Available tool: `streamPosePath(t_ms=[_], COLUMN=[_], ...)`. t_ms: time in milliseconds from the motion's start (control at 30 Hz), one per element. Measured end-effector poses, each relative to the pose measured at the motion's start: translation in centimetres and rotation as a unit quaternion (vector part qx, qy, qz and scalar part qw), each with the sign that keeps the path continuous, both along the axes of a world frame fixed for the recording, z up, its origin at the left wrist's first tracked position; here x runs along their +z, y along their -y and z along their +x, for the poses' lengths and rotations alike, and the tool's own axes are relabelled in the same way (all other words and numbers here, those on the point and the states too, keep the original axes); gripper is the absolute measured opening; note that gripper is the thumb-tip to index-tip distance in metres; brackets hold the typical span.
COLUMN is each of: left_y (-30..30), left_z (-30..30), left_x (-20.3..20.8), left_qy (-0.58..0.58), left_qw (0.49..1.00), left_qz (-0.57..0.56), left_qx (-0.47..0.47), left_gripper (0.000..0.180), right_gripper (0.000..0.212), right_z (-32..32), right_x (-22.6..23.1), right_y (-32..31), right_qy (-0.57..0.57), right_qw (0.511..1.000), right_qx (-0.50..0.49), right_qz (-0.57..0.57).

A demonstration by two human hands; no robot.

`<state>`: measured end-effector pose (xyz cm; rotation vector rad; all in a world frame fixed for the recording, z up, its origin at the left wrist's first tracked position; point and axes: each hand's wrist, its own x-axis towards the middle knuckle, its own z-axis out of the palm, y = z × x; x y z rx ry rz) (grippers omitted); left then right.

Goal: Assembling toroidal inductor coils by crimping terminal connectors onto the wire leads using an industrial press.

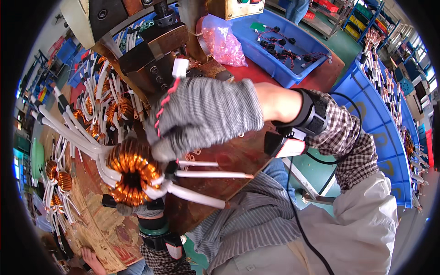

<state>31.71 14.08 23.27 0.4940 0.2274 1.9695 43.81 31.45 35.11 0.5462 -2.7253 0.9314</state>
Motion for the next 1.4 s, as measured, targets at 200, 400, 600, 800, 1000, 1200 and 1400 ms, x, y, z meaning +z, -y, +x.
streamPosePath(t_ms=[200,400,600,800,1000,1200,1400], left_y=[1.2,-0.1,0.3,1.8,2.2,2.1,3.0], left_z=[2.4,0.8,-2.5,-4.3,-4.3,-4.5,-5.6], left_x=[1.7,1.4,2.9,1.7,1.2,1.5,0.7], left_qy=[-0.047,-0.141,-0.097,-0.029,0.000,-0.040,-0.063], left_qw=[0.996,0.976,0.976,0.984,0.982,0.984,0.986], left_qz=[-0.045,0.094,0.189,0.147,0.149,0.141,0.136], left_qx=[-0.062,-0.138,-0.051,0.101,0.117,0.097,0.073], left_gripper=[0.041,0.063,0.075,0.087,0.086,0.081,0.081], right_gripper=[0.034,0.027,0.016,0.013,0.026,0.019,0.022], right_z=[-2.1,-1.9,2.6,0.9,0.7,0.1,0.8], right_x=[-2.7,-6.4,-8.1,-10.3,-10.3,-11.3,-10.0], right_y=[0.7,0.3,-1.6,1.6,1.9,2.2,1.9], right_qy=[-0.049,0.116,0.035,-0.033,0.014,0.023,0.029], right_qw=[0.981,0.976,0.965,0.931,0.950,0.950,0.952], right_qx=[-0.183,-0.185,-0.159,-0.194,-0.243,-0.256,-0.257], right_qz=[0.036,0.018,0.205,0.307,0.195,0.177,0.164])
